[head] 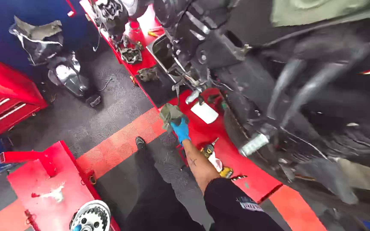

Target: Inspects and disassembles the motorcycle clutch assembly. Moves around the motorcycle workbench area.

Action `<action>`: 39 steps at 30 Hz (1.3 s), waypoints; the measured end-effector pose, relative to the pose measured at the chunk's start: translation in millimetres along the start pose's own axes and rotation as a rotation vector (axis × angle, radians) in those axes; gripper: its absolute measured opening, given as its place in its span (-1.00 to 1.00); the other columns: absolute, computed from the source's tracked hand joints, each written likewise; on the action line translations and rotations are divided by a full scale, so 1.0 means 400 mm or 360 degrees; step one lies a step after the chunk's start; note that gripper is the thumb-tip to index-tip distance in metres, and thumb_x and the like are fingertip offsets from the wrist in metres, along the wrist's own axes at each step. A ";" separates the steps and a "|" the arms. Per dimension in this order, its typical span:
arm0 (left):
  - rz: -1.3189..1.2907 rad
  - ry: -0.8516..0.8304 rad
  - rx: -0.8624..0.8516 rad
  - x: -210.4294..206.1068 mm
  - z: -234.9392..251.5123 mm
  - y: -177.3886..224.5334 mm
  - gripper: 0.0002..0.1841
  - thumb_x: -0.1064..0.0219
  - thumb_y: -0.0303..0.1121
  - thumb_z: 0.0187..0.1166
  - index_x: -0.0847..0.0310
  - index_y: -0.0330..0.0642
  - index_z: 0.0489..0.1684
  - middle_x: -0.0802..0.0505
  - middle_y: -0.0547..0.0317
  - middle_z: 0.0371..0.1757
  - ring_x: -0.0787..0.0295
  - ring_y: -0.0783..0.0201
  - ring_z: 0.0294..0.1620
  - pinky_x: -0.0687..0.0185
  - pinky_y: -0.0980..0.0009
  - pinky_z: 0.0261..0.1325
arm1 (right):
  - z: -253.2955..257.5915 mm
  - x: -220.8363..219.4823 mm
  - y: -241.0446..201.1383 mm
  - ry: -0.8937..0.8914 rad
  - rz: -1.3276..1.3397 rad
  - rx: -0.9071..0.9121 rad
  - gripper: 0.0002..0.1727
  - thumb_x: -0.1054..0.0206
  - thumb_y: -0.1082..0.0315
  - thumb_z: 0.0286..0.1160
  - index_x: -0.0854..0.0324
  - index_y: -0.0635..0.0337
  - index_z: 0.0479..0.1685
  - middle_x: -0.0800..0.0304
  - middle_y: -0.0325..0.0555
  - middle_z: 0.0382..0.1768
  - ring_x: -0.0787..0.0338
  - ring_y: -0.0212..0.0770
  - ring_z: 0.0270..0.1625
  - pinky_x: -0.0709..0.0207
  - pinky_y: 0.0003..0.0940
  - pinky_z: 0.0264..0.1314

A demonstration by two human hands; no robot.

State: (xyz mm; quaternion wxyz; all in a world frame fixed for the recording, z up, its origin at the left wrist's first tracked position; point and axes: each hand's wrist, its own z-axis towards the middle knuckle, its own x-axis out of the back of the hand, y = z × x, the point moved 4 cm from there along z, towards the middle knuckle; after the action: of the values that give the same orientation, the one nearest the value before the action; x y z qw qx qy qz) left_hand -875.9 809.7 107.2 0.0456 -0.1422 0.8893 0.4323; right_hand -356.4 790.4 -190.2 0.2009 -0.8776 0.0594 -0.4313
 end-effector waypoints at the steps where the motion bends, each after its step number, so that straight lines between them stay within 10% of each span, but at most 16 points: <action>1: 0.0045 -0.0028 0.0038 -0.027 0.055 0.033 -0.76 -0.35 -0.20 0.54 -0.72 -0.01 0.05 -0.91 0.18 0.02 -0.86 0.25 0.11 -0.76 0.16 0.26 | 0.046 -0.021 -0.048 -0.0030 -0.0121 -0.0069 0.06 -0.46 -0.25 0.33 -0.23 0.24 0.77 -0.56 0.36 0.50 -0.64 0.30 0.48 -0.54 0.31 0.42; 5: 0.0199 -0.0192 0.0049 -0.142 0.230 0.163 -0.82 -0.35 -0.19 0.53 -0.82 0.14 -0.04 -0.95 0.38 -0.06 -0.88 0.44 0.02 -0.81 0.36 0.17 | 0.062 0.036 -0.164 -0.0034 -0.0117 -0.0213 -0.60 -0.27 0.26 0.57 -0.71 0.27 0.29 -0.73 0.24 0.34 -0.66 0.19 0.47 -0.47 0.21 0.52; 8: 0.0234 -0.0272 0.0051 -0.224 0.318 0.253 -0.82 -0.35 -0.20 0.53 -0.85 0.16 -0.06 -0.95 0.41 -0.07 -0.87 0.47 0.01 -0.80 0.39 0.16 | -0.038 0.188 -0.071 0.0190 0.0412 -0.0215 -0.65 -0.30 0.32 0.59 -0.73 0.41 0.17 -0.79 0.32 0.16 -0.76 0.16 0.27 -0.55 0.15 0.42; 12: 0.0236 -0.0376 0.0141 -0.335 0.427 0.327 -0.84 -0.36 -0.17 0.52 -0.86 0.20 -0.11 -0.96 0.40 -0.11 -0.88 0.48 -0.04 -0.82 0.40 0.10 | -0.162 0.303 0.106 0.0679 0.0953 -0.0598 -0.69 -0.24 0.36 0.65 -0.62 0.41 0.20 -0.72 0.09 -0.21 -0.66 -0.20 -0.35 -0.65 -0.18 -0.25; 15: 0.0208 -0.0418 0.0168 -0.393 0.505 0.372 -0.80 -0.38 -0.19 0.48 -0.84 0.12 -0.05 -0.95 0.30 -0.06 -0.89 0.40 0.00 -0.82 0.34 0.12 | -0.104 0.271 0.059 0.0620 0.1109 -0.0553 -0.61 -0.23 0.34 0.70 -0.55 0.33 0.40 -0.76 0.13 -0.02 -0.76 -0.16 -0.19 -0.72 -0.15 -0.13; 20: 0.0204 -0.0358 0.0227 -0.448 0.618 0.441 -0.77 -0.51 -0.15 0.32 -0.85 0.06 -0.13 -0.96 0.25 -0.15 -0.91 0.38 -0.11 -0.86 0.35 -0.02 | 0.026 0.174 -0.213 0.0123 0.0296 -0.0304 -0.16 -0.26 0.17 0.70 0.03 0.30 0.88 -0.27 0.39 0.72 -0.33 0.30 0.75 -0.17 0.25 0.78; 25: 0.0230 -0.0398 0.0274 -0.502 0.794 0.531 -0.67 -0.45 -0.22 0.35 -0.70 -0.10 0.05 -0.94 0.16 -0.15 -0.92 0.33 -0.13 -0.89 0.31 -0.05 | 0.068 0.048 -0.524 0.0049 0.0380 -0.0124 -0.53 -0.29 0.19 0.68 -0.60 0.28 0.44 -0.76 0.24 0.28 -0.74 0.13 0.37 -0.53 0.16 0.49; 31: 0.0296 -0.0388 0.0254 -0.548 1.022 0.618 -0.57 -0.42 -0.36 0.32 -0.54 -0.23 0.19 -0.92 0.15 -0.14 -0.92 0.32 -0.16 -0.90 0.30 -0.08 | 0.189 -0.034 -0.938 0.0097 0.0149 0.0160 -0.65 -0.24 0.17 0.66 -0.77 0.24 0.10 -0.86 0.12 0.01 -0.81 0.05 0.16 -0.59 0.14 0.33; 39: 0.0321 -0.0383 0.0418 -0.610 1.275 0.627 -0.65 -0.36 -0.40 0.46 -0.61 -0.08 0.22 -0.94 0.27 -0.05 -0.90 0.38 -0.04 -0.85 0.31 0.09 | 0.703 0.041 -1.370 0.0269 -0.0197 0.0284 -0.46 -0.12 0.15 0.75 -0.46 0.30 0.57 -0.69 0.36 0.34 -0.68 0.30 0.42 -0.49 0.30 0.47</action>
State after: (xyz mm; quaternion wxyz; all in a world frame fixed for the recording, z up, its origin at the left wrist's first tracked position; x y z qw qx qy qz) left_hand -737.6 1407.4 29.4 0.1261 0.0075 0.9359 0.3289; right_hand -164.3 1370.4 -110.9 0.2454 -0.8188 -0.0166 -0.5187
